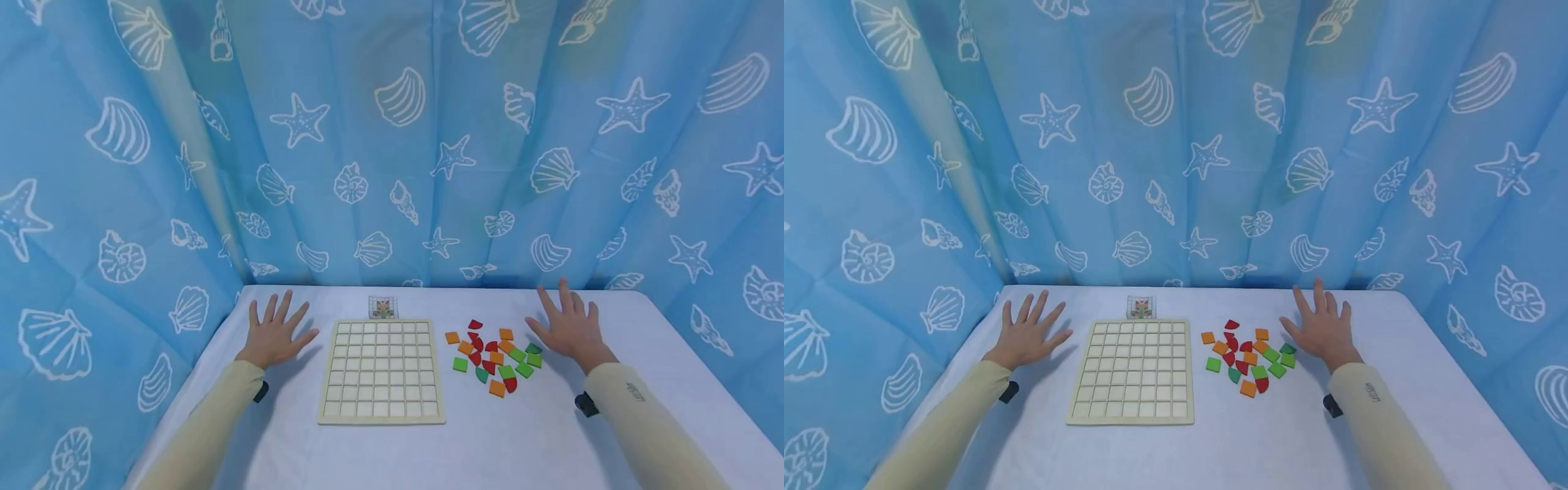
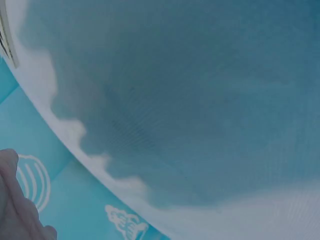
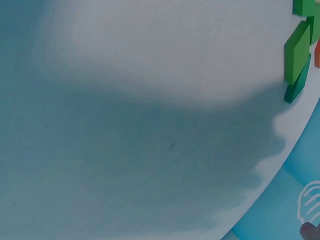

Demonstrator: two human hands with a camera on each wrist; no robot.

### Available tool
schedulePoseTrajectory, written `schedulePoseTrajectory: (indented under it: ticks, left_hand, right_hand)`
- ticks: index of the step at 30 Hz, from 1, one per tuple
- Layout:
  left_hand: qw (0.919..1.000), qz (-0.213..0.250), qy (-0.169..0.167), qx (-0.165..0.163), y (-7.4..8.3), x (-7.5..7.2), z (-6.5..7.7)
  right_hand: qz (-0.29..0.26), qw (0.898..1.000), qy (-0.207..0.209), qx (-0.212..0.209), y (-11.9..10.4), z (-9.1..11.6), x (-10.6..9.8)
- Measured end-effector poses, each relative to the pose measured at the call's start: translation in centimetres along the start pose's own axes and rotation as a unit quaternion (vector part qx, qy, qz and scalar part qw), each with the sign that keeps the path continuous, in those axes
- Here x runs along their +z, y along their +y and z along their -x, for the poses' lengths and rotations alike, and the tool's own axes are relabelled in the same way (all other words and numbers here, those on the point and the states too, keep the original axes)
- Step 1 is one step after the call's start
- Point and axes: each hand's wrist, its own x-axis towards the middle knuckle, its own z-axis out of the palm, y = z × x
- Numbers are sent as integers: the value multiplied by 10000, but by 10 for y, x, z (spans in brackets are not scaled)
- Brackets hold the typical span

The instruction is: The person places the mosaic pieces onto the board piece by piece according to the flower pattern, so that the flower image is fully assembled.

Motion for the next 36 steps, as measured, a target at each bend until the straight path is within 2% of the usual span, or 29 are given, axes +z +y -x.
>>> schedulePoseTrajectory:
  ticks: [5,8,10,17,22,29,33,36]
  left_hand:
    - [10000,-22,-37,-15,0,8,6]
    - [10000,38,79,9,3,10,9]
    - [9998,55,176,28,5,9,9]
    - [9999,-36,93,140,9,11,6]
    - [9992,14,346,184,10,11,2]
    - [9998,35,39,216,15,15,5]
    - [9996,53,209,194,18,11,-1]
    - [9998,66,150,139,24,14,-2]
  right_hand:
    - [57,9999,39,-96,-5,3,6]
    - [13,9999,69,-134,-8,3,5]
    - [-20,9999,87,-144,-12,1,4]
    - [6,9998,61,-175,-19,1,2]
    - [-19,9996,176,-227,-25,-2,4]
    - [-78,9996,75,-276,-34,0,7]
    - [-207,9993,95,-290,-42,-10,1]
    - [-256,9992,-90,-289,-46,-13,1]
